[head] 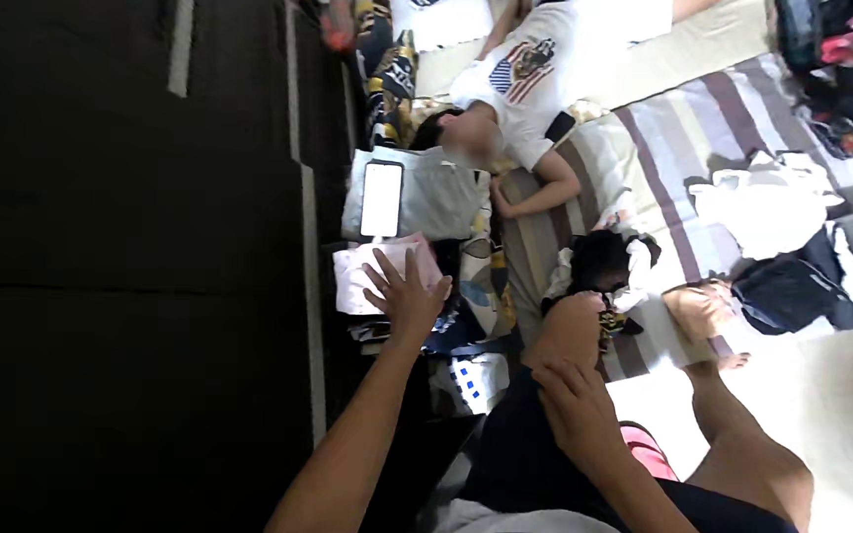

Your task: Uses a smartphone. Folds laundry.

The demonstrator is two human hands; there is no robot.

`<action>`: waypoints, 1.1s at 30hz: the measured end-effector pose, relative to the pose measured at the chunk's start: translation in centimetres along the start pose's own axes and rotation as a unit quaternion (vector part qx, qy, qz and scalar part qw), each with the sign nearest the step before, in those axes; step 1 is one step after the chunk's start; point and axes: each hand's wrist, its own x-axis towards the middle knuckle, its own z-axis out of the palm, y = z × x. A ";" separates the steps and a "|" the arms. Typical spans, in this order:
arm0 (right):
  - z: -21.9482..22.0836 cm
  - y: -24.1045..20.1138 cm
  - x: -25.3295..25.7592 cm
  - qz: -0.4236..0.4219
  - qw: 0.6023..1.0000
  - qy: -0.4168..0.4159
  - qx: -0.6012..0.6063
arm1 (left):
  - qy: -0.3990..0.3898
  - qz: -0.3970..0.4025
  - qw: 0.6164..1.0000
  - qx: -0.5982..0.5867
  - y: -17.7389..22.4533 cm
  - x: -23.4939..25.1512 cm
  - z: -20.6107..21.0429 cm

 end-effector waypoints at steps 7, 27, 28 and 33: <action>-3.1 6.8 -6.2 0.272 0.955 -0.108 0.055 | -0.153 0.117 0.971 -0.138 15.3 -0.9 0.7; 6.9 29.6 12.5 0.169 0.924 -0.331 -0.087 | -0.207 -0.417 0.670 -0.578 24.6 -1.3 12.2; 7.5 30.8 13.1 0.161 0.927 -0.327 -0.092 | -0.214 -0.418 0.667 -0.578 24.7 -1.4 12.5; 9.5 33.8 16.5 0.112 0.955 -0.268 -0.068 | -0.226 -0.407 0.665 -0.583 26.0 -1.8 13.5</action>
